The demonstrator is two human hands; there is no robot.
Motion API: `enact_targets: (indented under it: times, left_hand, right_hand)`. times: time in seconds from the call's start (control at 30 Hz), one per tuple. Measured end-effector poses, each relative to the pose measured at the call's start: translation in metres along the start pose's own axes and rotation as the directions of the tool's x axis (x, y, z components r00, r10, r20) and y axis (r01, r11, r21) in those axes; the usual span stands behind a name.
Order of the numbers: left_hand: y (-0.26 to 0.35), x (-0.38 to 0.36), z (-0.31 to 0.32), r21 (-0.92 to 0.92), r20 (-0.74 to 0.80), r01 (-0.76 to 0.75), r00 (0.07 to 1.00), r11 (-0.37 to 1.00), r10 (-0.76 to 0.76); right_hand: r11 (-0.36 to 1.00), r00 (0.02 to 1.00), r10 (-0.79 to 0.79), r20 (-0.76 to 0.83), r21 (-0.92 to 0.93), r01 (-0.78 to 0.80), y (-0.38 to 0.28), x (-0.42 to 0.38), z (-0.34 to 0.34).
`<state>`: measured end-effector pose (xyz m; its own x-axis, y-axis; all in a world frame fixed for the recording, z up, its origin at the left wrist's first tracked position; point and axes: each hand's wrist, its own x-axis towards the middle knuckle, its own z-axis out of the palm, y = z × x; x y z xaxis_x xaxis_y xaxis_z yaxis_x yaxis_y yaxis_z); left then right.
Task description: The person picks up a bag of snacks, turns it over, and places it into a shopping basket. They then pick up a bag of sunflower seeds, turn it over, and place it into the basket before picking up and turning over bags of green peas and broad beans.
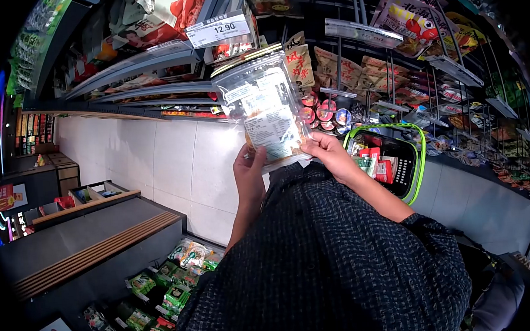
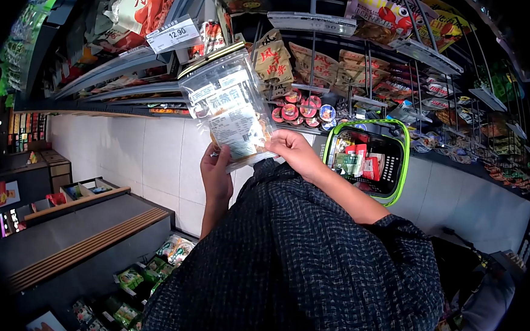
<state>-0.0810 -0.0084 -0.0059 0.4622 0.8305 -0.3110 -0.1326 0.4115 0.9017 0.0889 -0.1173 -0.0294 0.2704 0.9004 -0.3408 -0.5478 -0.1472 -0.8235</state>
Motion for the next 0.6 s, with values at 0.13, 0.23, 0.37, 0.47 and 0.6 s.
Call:
enact_targets:
  times: [0.13,0.23,0.37,0.47,0.6]
  left_hand:
    - [0.005,0.000,0.009,0.019,-0.018,0.009,1.000,1.000,-0.009]
    - [0.004,0.002,0.009,0.033,0.012,0.008,1.000,0.999,-0.008]
    - [0.003,0.004,0.010,0.032,0.016,0.010,1.000,0.999,-0.010]
    - [-0.001,0.006,0.008,0.033,0.022,0.009,1.000,0.999,-0.010]
    - [-0.002,0.008,0.008,0.032,0.033,0.030,0.999,0.999,-0.031]
  right_hand:
    - [1.000,1.000,-0.004,-0.006,-0.001,0.004,0.000,0.003,-0.004]
    - [1.000,0.999,-0.024,-0.027,-0.002,0.024,-0.008,0.001,0.001]
    - [0.999,0.999,-0.029,-0.045,-0.016,0.029,-0.001,0.005,-0.004]
    - [0.997,0.997,-0.068,-0.042,-0.026,0.067,-0.002,0.006,-0.004]
    - [0.997,0.995,-0.073,-0.061,-0.016,0.072,0.001,0.008,-0.008]
